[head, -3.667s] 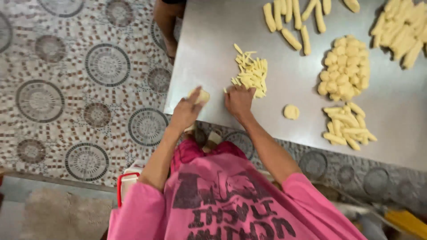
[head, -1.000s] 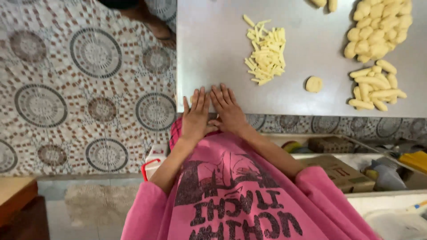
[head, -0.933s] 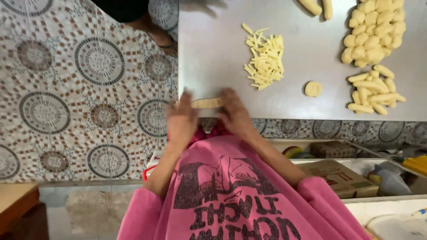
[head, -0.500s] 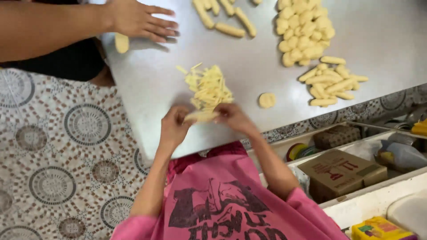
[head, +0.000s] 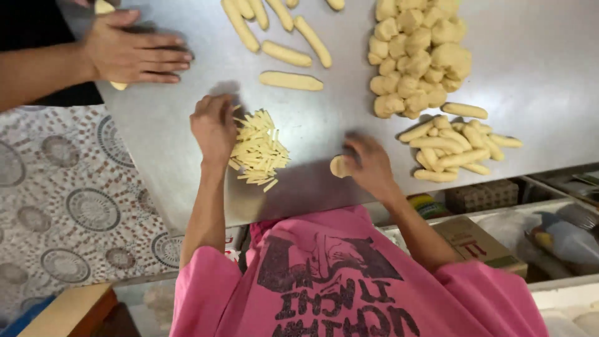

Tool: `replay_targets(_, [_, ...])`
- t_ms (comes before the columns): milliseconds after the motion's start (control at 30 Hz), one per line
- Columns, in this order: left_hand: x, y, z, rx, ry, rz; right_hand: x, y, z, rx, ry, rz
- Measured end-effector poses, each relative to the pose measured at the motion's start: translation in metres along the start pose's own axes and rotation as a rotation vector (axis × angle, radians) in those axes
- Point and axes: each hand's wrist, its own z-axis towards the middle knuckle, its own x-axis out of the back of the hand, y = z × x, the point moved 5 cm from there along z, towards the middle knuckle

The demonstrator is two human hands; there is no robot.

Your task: Shaping small portions of dough into long strips by rolling them on a metal surface

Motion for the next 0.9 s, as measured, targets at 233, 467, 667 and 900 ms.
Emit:
replay_targets(233, [0.001,-0.014,-0.006,-0.018,-0.122,0.033,0.003,-0.009,-0.051,-0.064,0.192,0.148])
replay_targets(467, [-0.014,0.014,-0.005,-0.189,-0.011,0.052,0.018,-0.014,-0.095,-0.214,0.213,0.061])
replay_targets(667, [-0.111,0.175,-0.113,-0.507,-0.292,-0.331,0.007,-0.017,-0.082,-0.239,0.265,0.152])
replay_targets(900, [-0.124,0.192,-0.132,-0.449,-0.131,-0.644,-0.017,0.011,-0.032,0.145,0.169,0.148])
